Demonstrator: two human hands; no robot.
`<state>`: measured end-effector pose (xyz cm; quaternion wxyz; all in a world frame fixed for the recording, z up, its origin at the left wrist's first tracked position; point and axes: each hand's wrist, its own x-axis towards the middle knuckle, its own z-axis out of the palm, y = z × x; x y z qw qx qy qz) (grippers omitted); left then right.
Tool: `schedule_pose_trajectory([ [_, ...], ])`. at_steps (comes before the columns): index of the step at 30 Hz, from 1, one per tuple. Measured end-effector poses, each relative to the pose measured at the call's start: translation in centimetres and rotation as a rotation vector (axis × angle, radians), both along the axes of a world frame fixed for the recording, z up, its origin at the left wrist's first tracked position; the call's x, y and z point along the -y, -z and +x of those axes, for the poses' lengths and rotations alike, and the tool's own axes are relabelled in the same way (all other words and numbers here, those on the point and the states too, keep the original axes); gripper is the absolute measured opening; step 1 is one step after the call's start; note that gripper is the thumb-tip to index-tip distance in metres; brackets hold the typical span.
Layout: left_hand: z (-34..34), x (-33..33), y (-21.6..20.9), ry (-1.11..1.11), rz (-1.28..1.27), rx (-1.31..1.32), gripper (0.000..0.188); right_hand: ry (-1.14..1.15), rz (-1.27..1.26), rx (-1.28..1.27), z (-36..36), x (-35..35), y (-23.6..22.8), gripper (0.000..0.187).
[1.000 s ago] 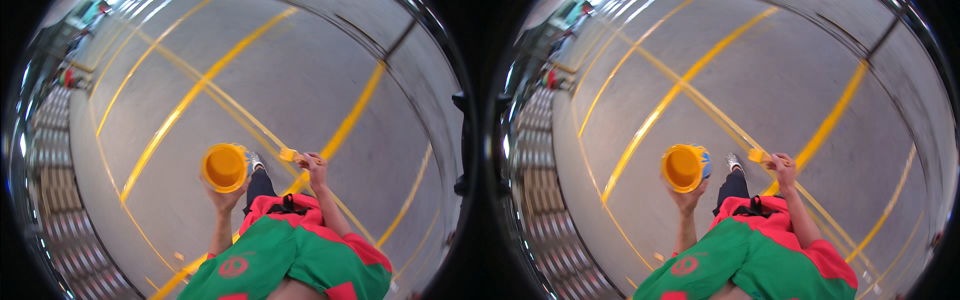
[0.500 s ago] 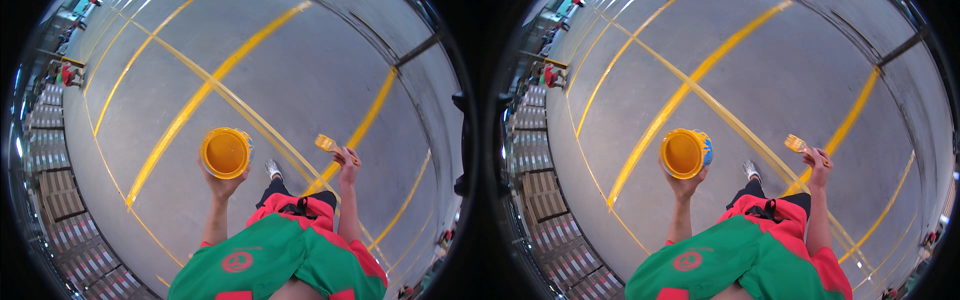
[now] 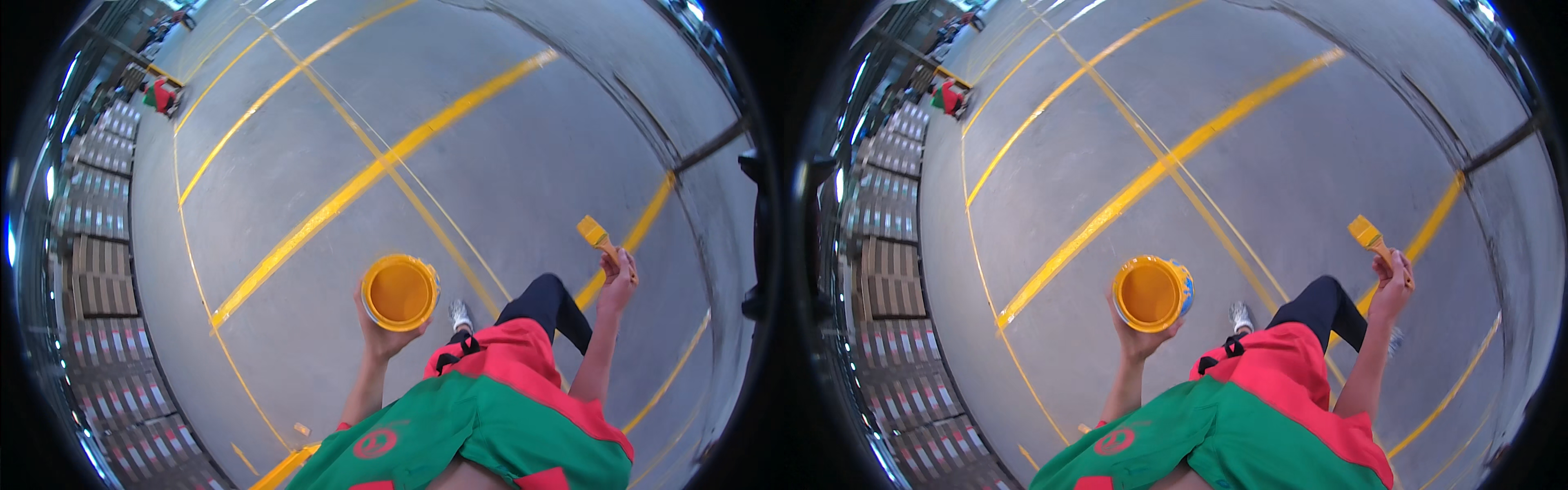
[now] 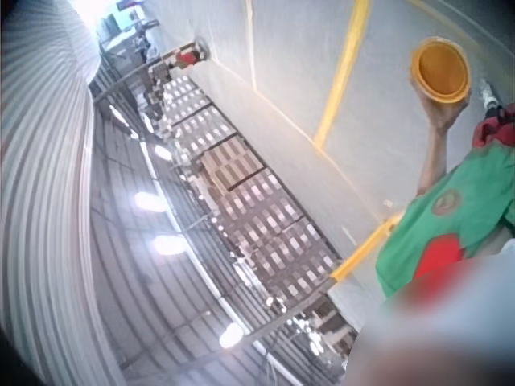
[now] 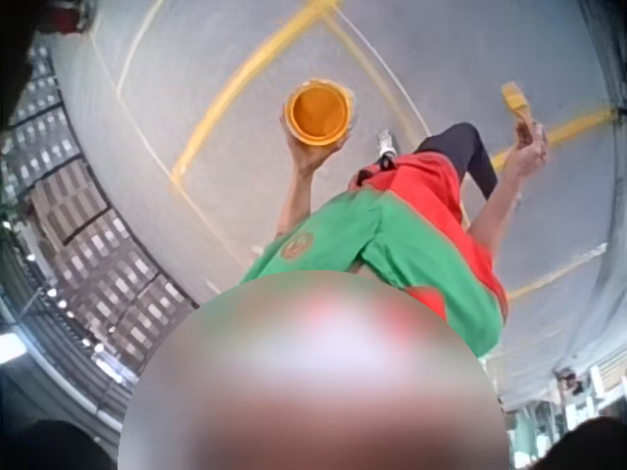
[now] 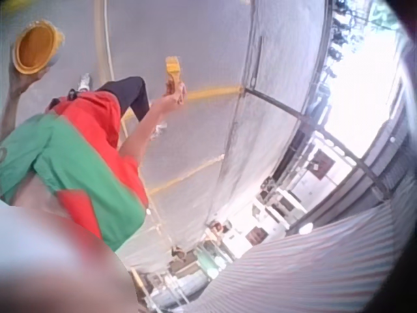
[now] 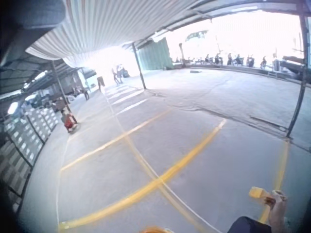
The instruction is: The person paints a yellow metal pole with yellow paint using a brush. They dip the brush into a paint can, apply paint to the pole, and repeat the process while walking through a warehouse.
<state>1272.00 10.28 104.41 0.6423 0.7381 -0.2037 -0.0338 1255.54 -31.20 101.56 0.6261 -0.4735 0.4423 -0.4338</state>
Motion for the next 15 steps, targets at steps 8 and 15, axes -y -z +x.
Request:
schedule_pose_trajectory([
  [8,0.5,6.7,0.9,-0.247,-0.082,-0.037,0.109,-0.352,0.0,0.062,11.5,6.2,2.4,0.019],
  [15,3.1,18.5,0.8,-0.474,-0.15,0.085,0.111,-0.514,0.096,0.093,17.5,19.8,2.9,0.018],
])
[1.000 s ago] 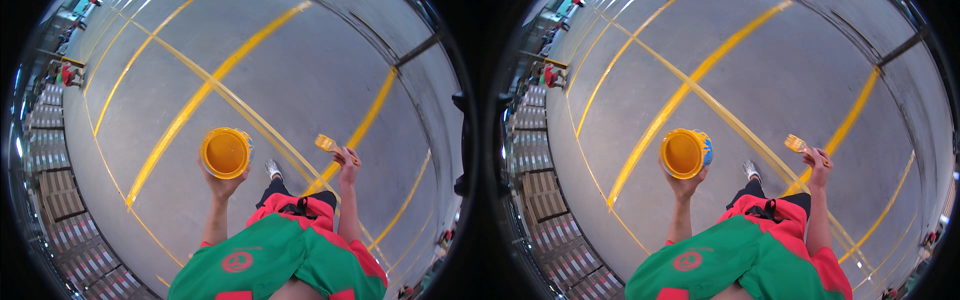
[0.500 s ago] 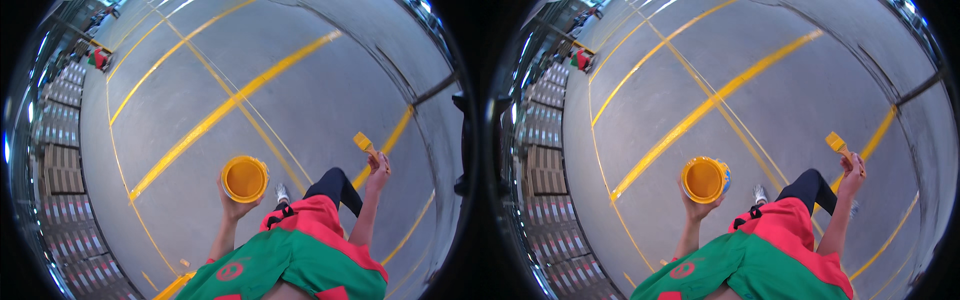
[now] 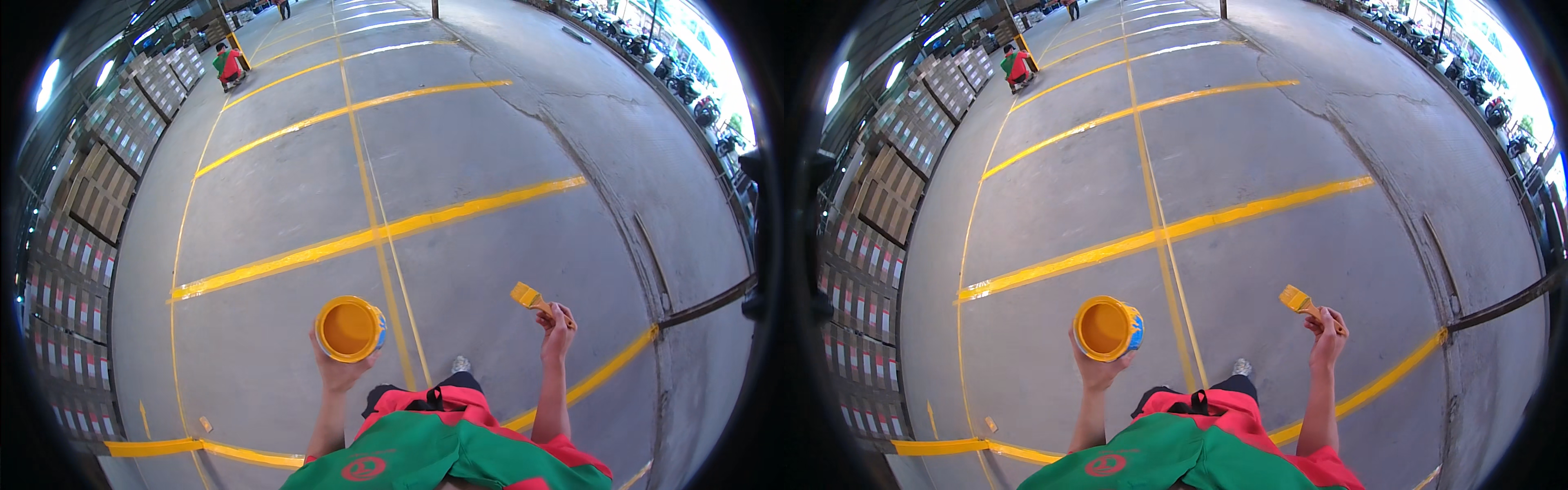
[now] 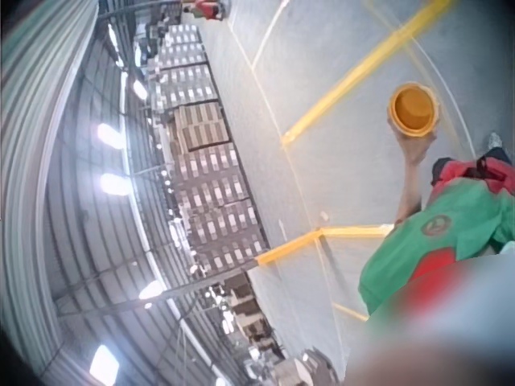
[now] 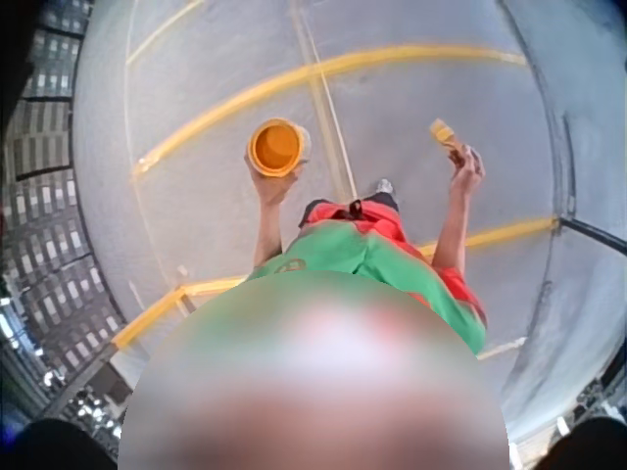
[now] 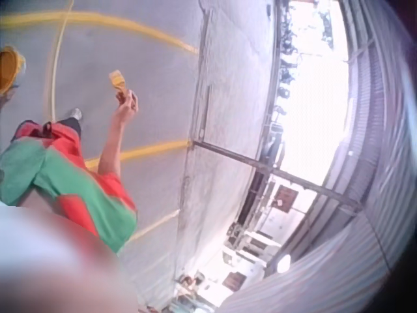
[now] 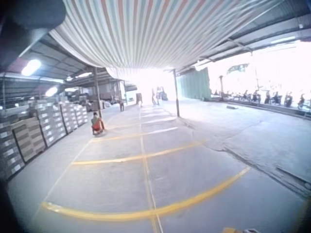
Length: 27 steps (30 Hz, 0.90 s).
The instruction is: The person paints a yellow metal pole with yellow paint using a brush. They dip the brush into a paint can, apply paint to the pole, and repeat the process while walking through a warehouse.
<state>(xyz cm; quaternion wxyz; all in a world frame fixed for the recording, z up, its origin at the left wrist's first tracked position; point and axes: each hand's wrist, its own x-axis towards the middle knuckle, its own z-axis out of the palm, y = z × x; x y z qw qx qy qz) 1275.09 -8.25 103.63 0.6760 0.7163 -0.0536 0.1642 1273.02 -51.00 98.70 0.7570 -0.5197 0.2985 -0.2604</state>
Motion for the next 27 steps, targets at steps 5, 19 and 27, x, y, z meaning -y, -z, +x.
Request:
schedule_pose_trajectory([
  [5,1.8,7.2,-1.3,-0.07,0.104,-0.011,0.107,-0.007,0.021,0.0,1.5,7.7,-0.2,0.017],
  [19,8.0,17.3,-5.9,0.058,0.044,0.018,0.109,0.201,0.033,0.032,1.8,17.8,-1.7,0.018],
  [27,14.9,23.8,-6.0,0.238,0.017,0.013,0.109,0.566,0.041,-0.037,-3.6,23.8,-0.2,0.021],
])
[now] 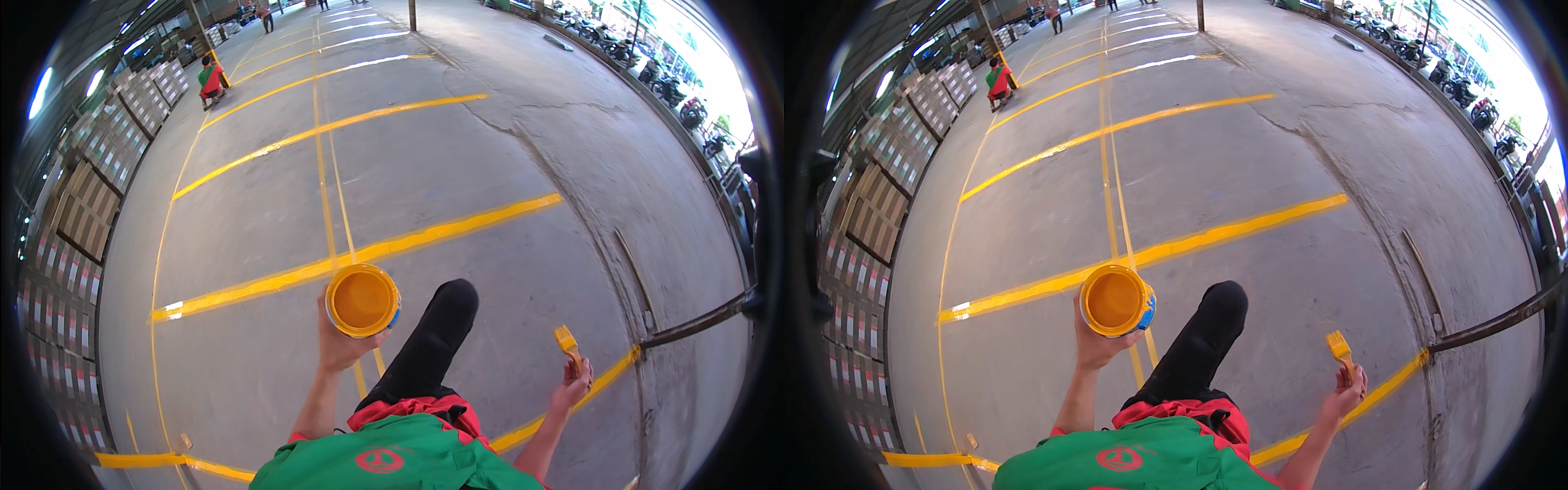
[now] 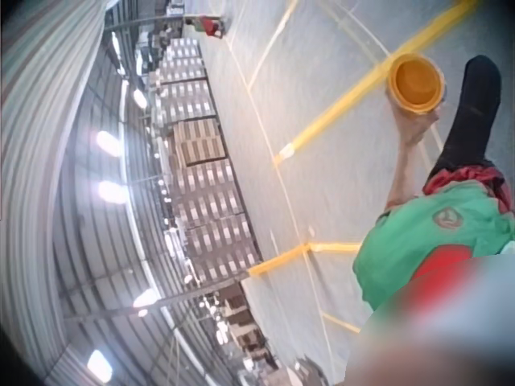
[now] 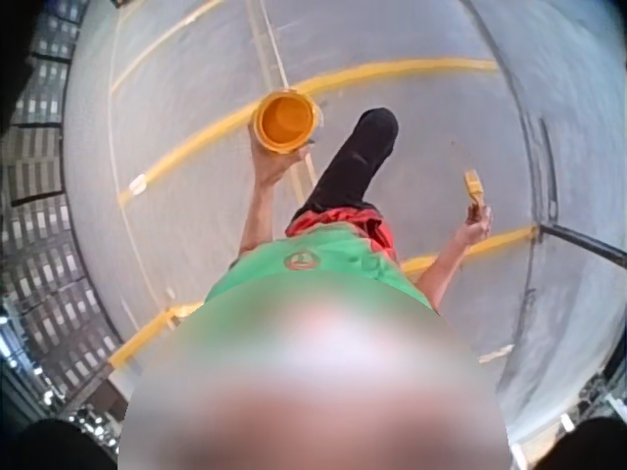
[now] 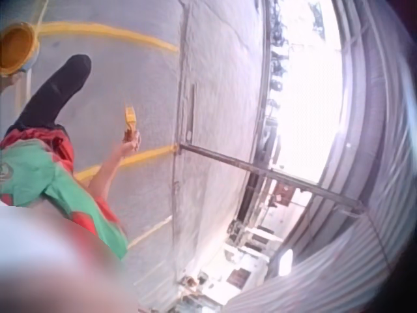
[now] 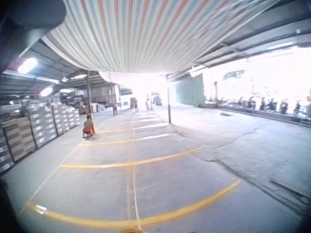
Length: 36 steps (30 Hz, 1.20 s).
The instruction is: The person paints a yellow metal pole with yellow paint using a brush. They dip the brush into a paint can, apply paint to the pole, and repeat the process while walking through a warehouse.
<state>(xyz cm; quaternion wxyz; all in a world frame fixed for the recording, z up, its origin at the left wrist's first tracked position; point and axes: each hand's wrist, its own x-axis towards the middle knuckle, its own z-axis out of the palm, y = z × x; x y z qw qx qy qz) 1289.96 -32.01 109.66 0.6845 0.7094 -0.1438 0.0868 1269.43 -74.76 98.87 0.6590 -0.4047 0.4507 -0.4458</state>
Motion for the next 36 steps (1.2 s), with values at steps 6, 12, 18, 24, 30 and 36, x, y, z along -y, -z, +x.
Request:
schedule_pose_trajectory([
  [6,6.3,7.2,1.4,0.066,0.173,0.017,0.113,0.174,0.028,0.014,-2.0,4.5,1.5,0.024],
  [12,12.7,16.0,2.5,0.189,0.217,0.076,0.113,0.198,0.018,0.088,7.0,10.8,3.1,0.027],
  [18,18.7,25.7,5.0,0.299,0.204,0.037,0.109,0.113,0.017,0.163,15.7,16.5,2.6,0.025],
  [24,23.9,33.5,7.8,0.645,0.197,-0.006,0.108,0.428,0.208,0.18,16.3,16.8,5.4,0.016],
  [30,26.3,41.4,17.6,0.692,0.237,0.12,0.111,0.575,0.061,0.375,12.0,17.5,14.9,0.017],
  [36,27.4,49.1,28.9,0.908,0.101,0.154,0.103,0.733,0.018,0.32,9.0,19.0,25.4,0.016],
])
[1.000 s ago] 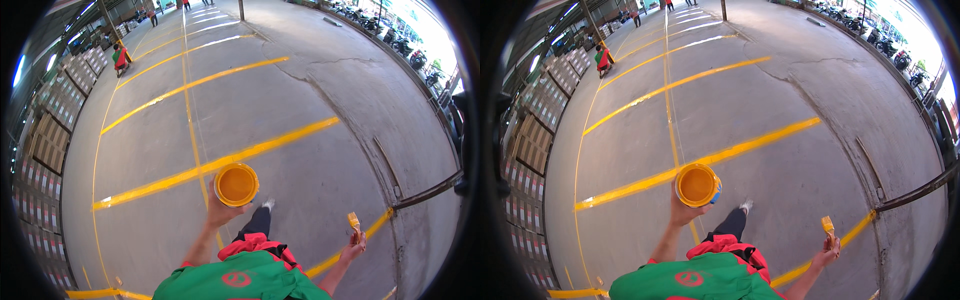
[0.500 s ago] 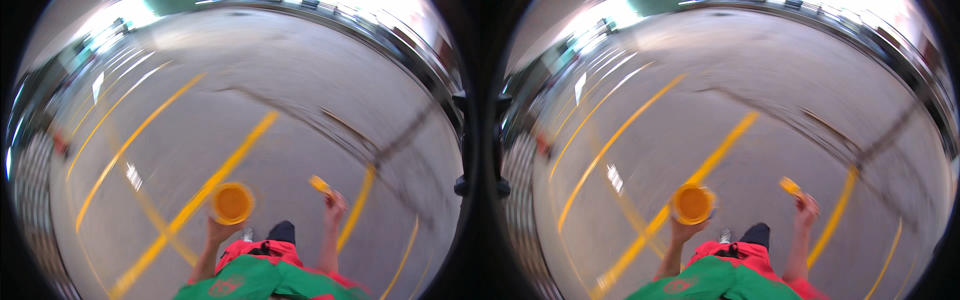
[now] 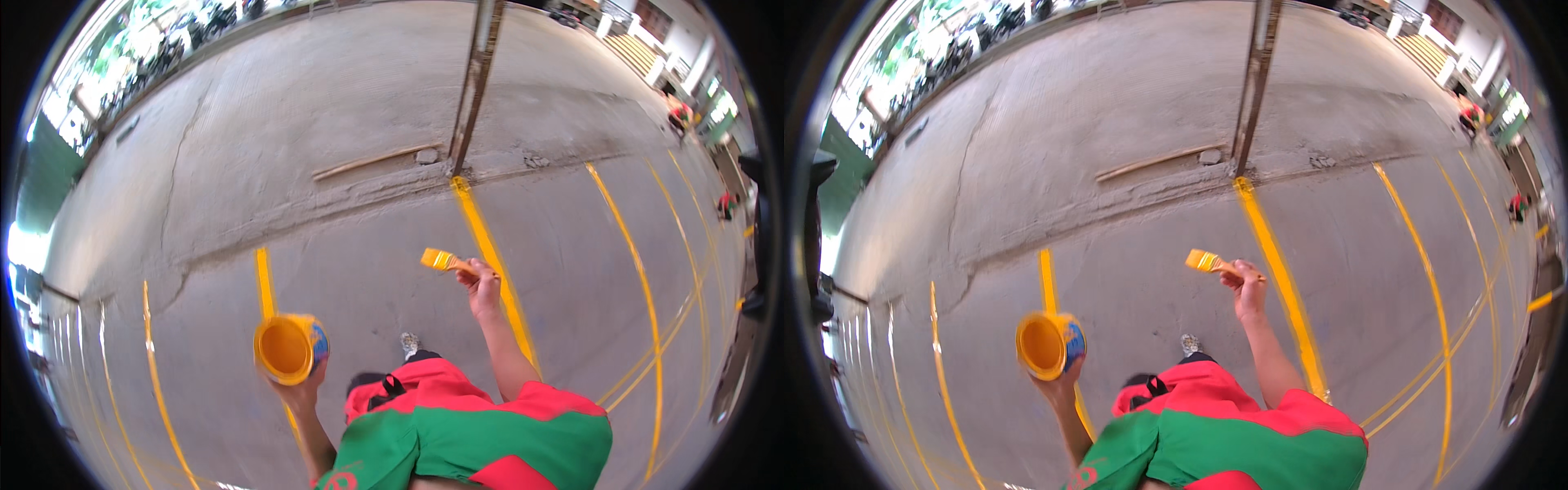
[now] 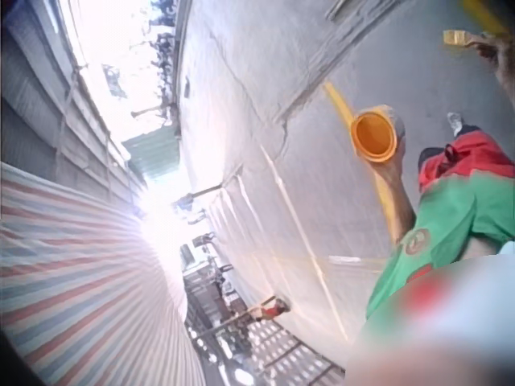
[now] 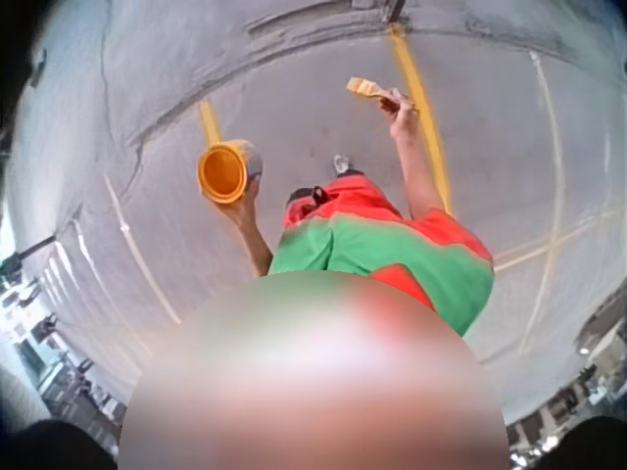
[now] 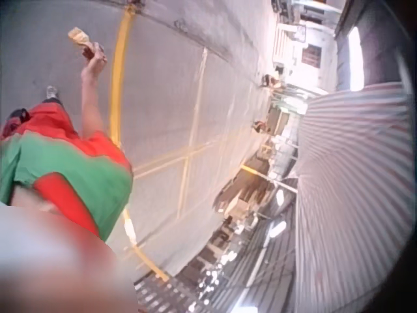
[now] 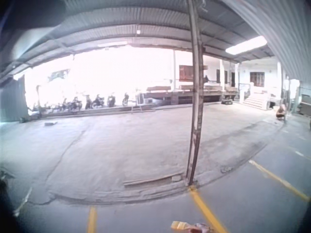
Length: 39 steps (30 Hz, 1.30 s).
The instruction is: The person paints a yellow metal pole with yellow paint using a brush. They dip the brush into a paint can, apply paint to the pole, and repeat the process while walking through a warehouse.
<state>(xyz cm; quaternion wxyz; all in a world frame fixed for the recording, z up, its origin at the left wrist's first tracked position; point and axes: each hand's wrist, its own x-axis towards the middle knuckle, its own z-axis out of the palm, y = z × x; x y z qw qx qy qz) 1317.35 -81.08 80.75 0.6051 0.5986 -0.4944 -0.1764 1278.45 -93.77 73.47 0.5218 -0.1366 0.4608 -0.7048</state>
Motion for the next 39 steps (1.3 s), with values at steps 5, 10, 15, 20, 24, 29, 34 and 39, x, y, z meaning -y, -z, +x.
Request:
schedule_pose_trajectory([
  [5,3.2,-0.1,2.8,0.101,0.135,-0.14,0.101,-0.074,-0.033,-0.145,3.7,0.3,5.5,0.023],
  [10,11.4,0.4,9.1,0.069,-0.08,-0.14,0.113,-0.152,0.093,-0.106,14.0,1.2,13.9,0.028],
  [15,24.5,0.7,13.3,-0.021,-0.035,-0.195,0.112,-0.176,0.238,-0.119,29.2,4.7,21.1,0.029],
  [20,37.2,1.6,16.8,-0.151,-0.089,-0.101,0.116,-0.362,0.18,-0.169,42.6,12.4,25.5,0.029],
  [24,44.2,1.0,22.1,-0.288,-0.127,-0.047,0.114,-0.435,0.178,-0.179,51.4,16.0,29.9,0.034],
  [29,53.3,3.2,24.6,-0.538,-0.075,-0.016,0.116,-0.62,0.224,-0.221,65.7,23.5,34.2,0.027],
  [34,62.1,7.2,22.6,-0.724,-0.023,-0.087,0.113,-0.867,0.229,-0.175,84.9,30.3,32.4,0.017],
  [39,73.2,1.6,23.5,-0.885,0.055,-0.065,0.109,-1.235,0.127,-0.201,107.8,25.8,29.0,0.015],
])
